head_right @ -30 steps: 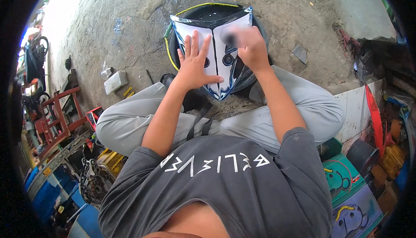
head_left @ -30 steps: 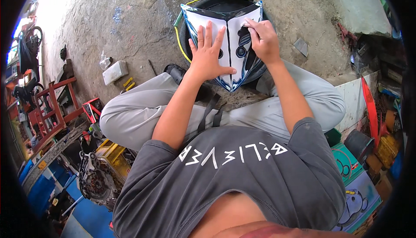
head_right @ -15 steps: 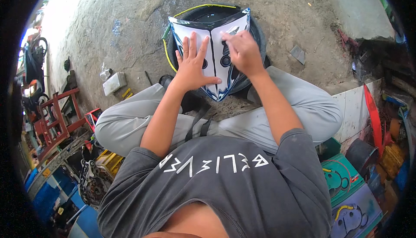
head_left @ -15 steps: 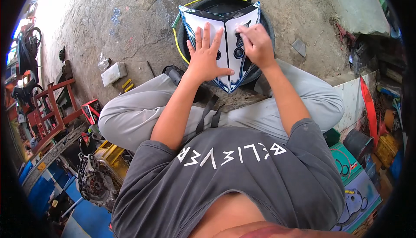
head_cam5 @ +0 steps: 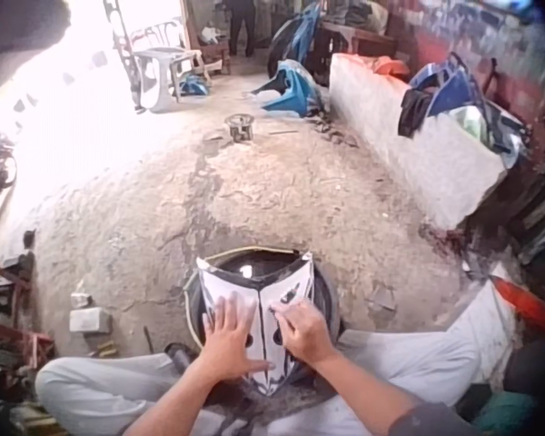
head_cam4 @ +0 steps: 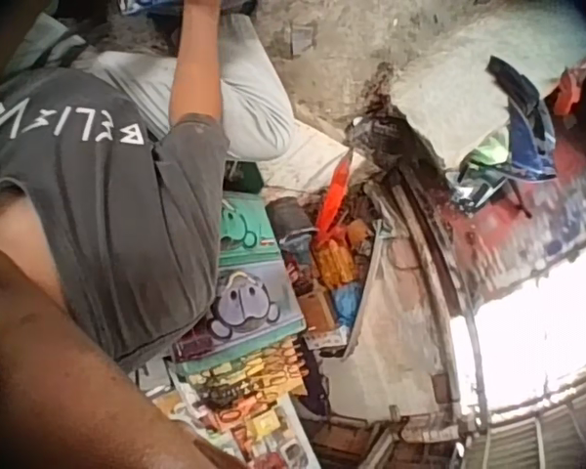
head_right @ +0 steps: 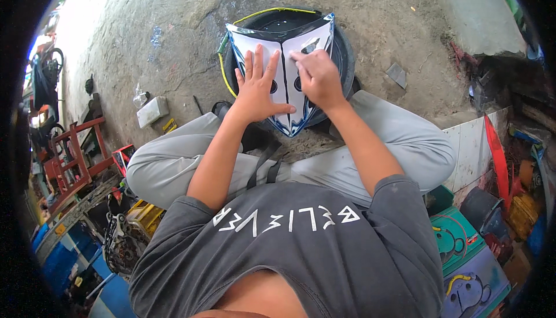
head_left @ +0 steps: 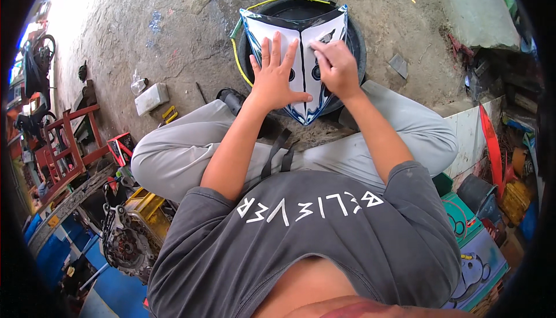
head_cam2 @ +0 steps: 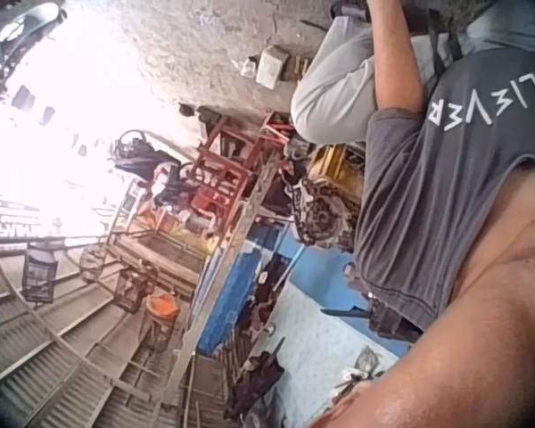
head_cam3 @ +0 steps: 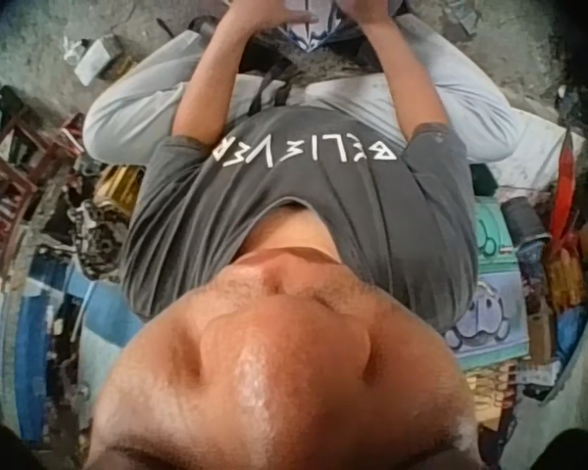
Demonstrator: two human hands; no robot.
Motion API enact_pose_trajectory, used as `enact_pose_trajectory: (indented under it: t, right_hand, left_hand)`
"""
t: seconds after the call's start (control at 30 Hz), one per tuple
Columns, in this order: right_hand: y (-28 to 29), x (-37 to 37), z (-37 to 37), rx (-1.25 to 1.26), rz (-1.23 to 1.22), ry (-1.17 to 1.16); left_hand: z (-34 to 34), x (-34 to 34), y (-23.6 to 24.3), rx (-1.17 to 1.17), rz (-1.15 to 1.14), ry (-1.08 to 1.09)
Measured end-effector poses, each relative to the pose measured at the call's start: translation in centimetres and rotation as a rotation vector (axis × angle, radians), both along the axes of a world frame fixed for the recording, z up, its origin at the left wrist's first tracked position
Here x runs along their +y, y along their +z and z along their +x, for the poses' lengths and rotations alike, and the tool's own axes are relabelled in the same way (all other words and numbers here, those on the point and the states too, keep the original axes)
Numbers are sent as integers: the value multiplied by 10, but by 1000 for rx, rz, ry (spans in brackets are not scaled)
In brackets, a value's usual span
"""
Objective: The person sands the surface of a motorcycle fairing component by hand using a piece of sandpaper and water from a bucket, dipping the component and sandpaper into the water and then scrubbing the surface.
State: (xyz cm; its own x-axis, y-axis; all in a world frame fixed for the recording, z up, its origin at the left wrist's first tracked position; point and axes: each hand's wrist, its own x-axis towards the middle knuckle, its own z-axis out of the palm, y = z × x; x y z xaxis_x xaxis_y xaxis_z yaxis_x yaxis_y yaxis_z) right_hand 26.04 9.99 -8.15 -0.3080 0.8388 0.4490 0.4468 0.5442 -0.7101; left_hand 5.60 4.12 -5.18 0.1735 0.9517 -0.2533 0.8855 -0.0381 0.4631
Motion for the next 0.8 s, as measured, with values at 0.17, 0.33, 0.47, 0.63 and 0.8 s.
enact_pose_trajectory:
  t: [0.17, 0.33, 0.47, 0.63, 0.8]
  right_hand:
    - [-6, 25, 16, -14, 75, -107]
    - [4, 2, -2, 45, 63, 9]
    - [5, 14, 8, -9, 13, -10]
    - [1, 15, 13, -98, -24, -166]
    - [3, 11, 11, -83, -2, -28]
  left_hand:
    - [0, -1, 0, 1, 6, 1]
    - [1, 1, 0, -2, -6, 4]
    - [1, 0, 1, 1, -3, 4]
    - [1, 1, 1, -2, -4, 1]
    - [1, 1, 1, -3, -4, -3]
